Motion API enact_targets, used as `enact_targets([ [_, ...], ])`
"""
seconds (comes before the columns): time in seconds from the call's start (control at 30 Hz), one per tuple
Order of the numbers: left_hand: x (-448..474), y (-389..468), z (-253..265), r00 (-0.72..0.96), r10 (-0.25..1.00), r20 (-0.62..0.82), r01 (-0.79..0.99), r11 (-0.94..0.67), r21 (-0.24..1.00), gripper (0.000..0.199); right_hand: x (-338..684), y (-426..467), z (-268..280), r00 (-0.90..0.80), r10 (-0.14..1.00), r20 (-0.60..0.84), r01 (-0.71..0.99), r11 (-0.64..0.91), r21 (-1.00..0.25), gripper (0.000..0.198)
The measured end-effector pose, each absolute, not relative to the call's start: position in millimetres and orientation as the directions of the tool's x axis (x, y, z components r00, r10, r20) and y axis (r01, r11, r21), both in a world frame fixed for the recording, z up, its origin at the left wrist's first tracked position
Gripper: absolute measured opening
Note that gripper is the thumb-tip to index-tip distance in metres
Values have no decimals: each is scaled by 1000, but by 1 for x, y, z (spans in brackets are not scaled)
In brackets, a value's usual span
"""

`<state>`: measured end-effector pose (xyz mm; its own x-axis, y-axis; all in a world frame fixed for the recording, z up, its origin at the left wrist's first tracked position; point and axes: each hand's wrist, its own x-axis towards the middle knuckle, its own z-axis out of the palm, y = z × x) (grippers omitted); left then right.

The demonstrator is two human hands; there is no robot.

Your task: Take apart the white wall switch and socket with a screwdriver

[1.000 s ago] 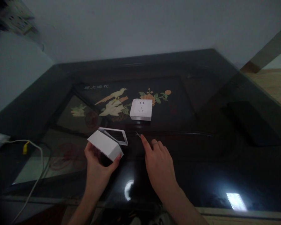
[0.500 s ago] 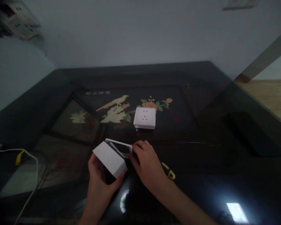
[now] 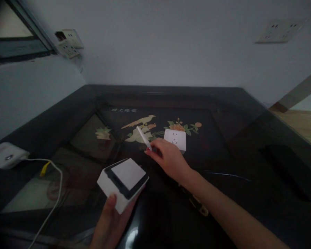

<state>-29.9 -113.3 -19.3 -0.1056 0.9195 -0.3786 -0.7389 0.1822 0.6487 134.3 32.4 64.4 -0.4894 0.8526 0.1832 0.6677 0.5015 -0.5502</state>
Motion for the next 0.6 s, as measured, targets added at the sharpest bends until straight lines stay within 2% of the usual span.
enact_targets([
  [0.1,-30,-107,-18,-74,969,-238,-849,64,525,71,98,69,56,-594,792,142,700,596,-393,18],
  [0.17,-28,-103,-13,-83,977,-194,-885,17,466,70,71,89,48,-656,747,103,696,653,-298,30],
  [0.3,-29,-100,-12,-7,985,-170,-940,52,338,68,23,115,34,-753,656,49,643,749,-159,35],
  [0.4,-32,-101,-22,87,988,-126,-955,119,272,65,-2,124,29,-780,625,41,620,780,-87,35],
  [0.6,-31,-101,-30,81,987,-142,-956,117,269,64,-29,126,28,-763,645,44,644,764,-35,35],
])
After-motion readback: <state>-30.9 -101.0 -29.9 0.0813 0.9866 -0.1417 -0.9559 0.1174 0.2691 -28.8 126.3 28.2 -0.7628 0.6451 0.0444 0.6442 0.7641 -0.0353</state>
